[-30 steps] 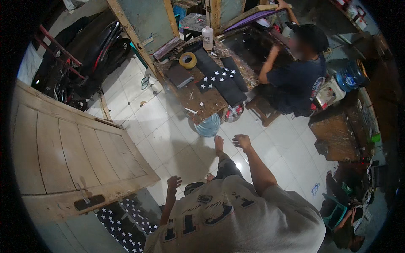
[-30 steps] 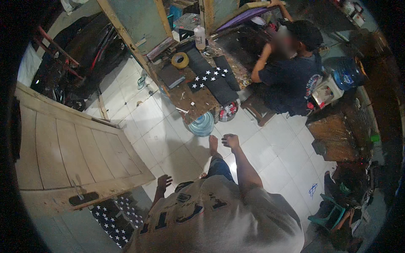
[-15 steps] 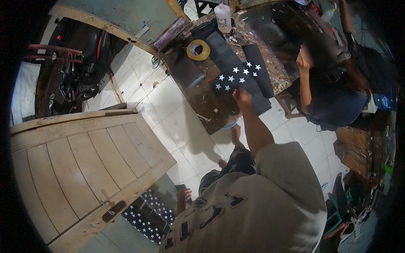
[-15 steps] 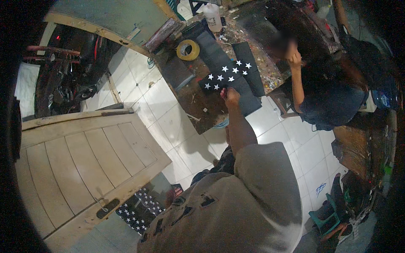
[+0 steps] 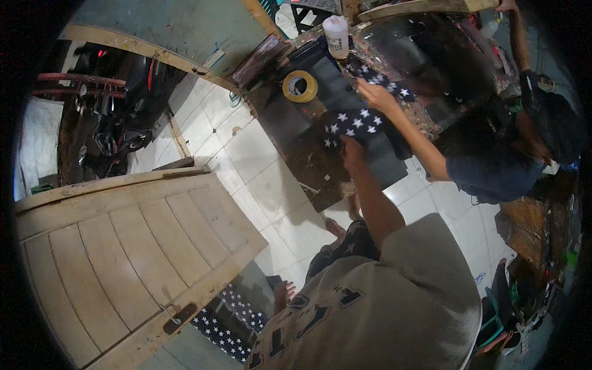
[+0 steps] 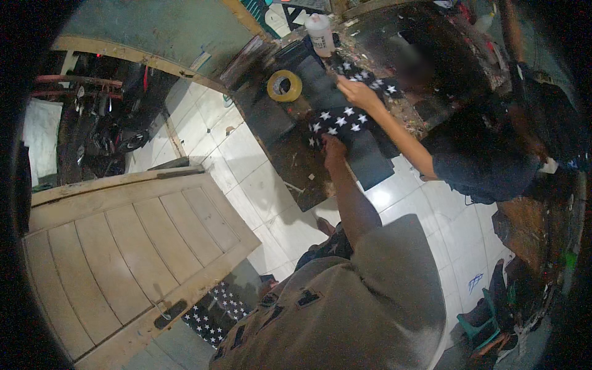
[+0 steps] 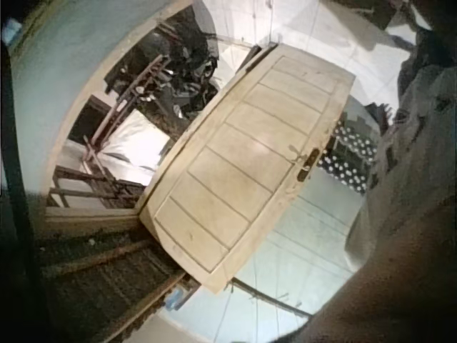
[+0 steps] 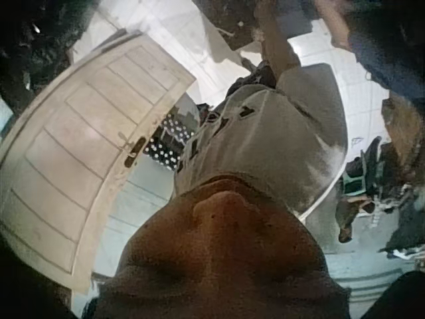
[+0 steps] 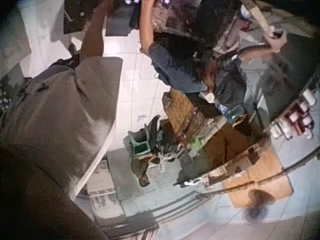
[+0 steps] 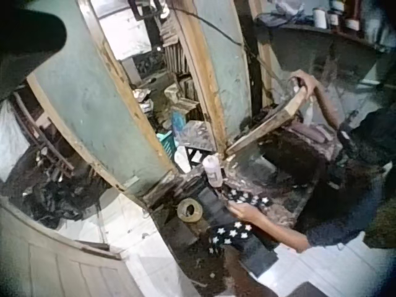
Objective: The person repeatedly picks up small rectangular pieces of black fabric with white stars from a workbench and hangs them on a line strung across the room. The person walks back and forth between the bench and the line, placing each piece one at a time.
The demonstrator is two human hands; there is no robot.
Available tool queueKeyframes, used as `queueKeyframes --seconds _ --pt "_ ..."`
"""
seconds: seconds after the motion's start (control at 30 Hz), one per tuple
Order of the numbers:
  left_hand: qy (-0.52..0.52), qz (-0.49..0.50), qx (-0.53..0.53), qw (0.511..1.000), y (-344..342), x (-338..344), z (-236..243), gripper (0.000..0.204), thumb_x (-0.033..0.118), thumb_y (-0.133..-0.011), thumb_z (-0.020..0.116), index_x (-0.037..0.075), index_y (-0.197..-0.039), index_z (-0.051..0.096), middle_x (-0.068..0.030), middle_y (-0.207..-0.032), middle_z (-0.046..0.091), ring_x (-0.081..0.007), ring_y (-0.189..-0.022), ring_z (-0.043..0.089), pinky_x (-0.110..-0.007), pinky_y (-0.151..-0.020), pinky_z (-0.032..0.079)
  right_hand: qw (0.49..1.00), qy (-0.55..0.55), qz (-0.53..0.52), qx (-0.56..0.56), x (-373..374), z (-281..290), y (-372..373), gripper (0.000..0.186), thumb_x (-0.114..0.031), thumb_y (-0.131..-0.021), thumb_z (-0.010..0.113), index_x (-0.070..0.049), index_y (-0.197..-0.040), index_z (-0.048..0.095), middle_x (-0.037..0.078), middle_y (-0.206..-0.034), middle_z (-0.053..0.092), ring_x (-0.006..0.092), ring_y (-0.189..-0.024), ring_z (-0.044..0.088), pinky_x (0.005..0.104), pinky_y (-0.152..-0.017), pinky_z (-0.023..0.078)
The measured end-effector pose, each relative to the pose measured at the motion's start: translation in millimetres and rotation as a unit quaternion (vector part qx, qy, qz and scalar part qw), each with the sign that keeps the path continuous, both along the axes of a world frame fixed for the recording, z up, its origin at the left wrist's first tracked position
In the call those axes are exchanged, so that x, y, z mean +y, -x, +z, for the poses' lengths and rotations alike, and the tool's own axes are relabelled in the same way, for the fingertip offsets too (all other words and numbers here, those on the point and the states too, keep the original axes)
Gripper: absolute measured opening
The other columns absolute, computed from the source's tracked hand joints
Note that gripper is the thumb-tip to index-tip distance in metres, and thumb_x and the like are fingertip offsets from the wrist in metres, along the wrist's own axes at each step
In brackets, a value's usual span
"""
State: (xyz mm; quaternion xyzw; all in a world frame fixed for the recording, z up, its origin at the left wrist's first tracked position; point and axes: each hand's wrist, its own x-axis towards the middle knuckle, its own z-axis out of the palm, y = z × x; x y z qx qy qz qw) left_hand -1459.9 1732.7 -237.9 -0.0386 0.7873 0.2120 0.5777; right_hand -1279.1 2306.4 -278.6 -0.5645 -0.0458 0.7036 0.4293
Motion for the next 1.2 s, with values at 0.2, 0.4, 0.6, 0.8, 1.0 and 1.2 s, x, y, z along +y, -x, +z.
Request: queueKeyframes --seconds 0.2,0.4,0.6,0.8,1.0,1.2 --pt "-0.170 0.005 0.111 0.979 43.9 147.8 17.5 0.035 0.025 -0.088 0.047 0.001 -0.113 0.055 -0.0075 -0.097 0.061 -0.0161 -0.086 0.058 -0.031 -0.073 0.047 0.919 -0.245 0.260 -0.169 -87.8 85.0 -10.2 0.008 -0.010 -0.079 0.061 -0.008 -0.072 0.056 -0.004 -0.062 0.049 0.0049 -0.054 0.042 0.0216 -0.048 0.032" --pt "-0.452 -0.152 0.125 0.870 40.6 311.6 122.1 0.036 0.025 -0.092 0.041 -0.002 -0.111 0.055 -0.0108 -0.108 0.059 -0.0179 -0.102 0.054 -0.028 -0.089 0.040 0.894 -0.262 0.341 0.125 -126.9 139.3 -3.7 0.004 -0.004 -0.079 0.057 -0.006 -0.078 0.055 -0.003 -0.073 0.053 0.0040 -0.064 0.047 0.0212 -0.055 0.037" --pt "-0.480 -0.141 -0.083 0.862 36.3 326.4 156.5 0.030 0.022 -0.091 0.044 -0.003 -0.098 0.059 -0.0068 -0.093 0.062 -0.0134 -0.085 0.056 -0.027 -0.078 0.043 0.919 -0.169 0.347 0.078 -157.7 153.9 -2.6 0.012 0.000 -0.080 0.057 -0.004 -0.092 0.056 0.005 -0.082 0.060 0.0120 -0.067 0.060 0.0227 -0.060 0.052" --pt "-0.530 -0.205 0.097 0.817 45.9 300.4 155.5 0.024 0.018 -0.088 0.047 0.000 -0.099 0.059 -0.0110 -0.090 0.063 -0.0188 -0.081 0.058 -0.027 -0.075 0.045 0.904 -0.164 0.392 0.043 -159.3 127.0 -15.8 0.022 -0.011 -0.086 0.053 0.002 -0.104 0.054 0.011 -0.095 0.061 0.0183 -0.079 0.062 0.0285 -0.071 0.052" --pt "-0.408 -0.202 0.215 0.864 72.8 277.2 158.5 0.028 0.021 -0.089 0.044 0.002 -0.103 0.060 -0.0140 -0.094 0.063 -0.0237 -0.085 0.060 -0.032 -0.078 0.045 0.973 -0.029 0.228 0.020 -91.7 65.0 -38.9 0.022 -0.019 -0.091 0.043 -0.001 -0.099 0.052 0.011 -0.098 0.059 0.0190 -0.082 0.058 0.0316 -0.076 0.049" --pt "-0.341 -0.057 0.314 0.884 62.5 234.5 156.9 0.035 0.020 -0.092 0.039 -0.008 -0.107 0.054 -0.0141 -0.104 0.058 -0.0221 -0.094 0.055 -0.032 -0.083 0.044 0.981 0.010 0.036 0.190 20.2 -14.6 -19.5 0.018 -0.017 -0.090 0.043 -0.001 -0.090 0.052 0.009 -0.081 0.059 0.0194 -0.067 0.057 0.0318 -0.065 0.052"
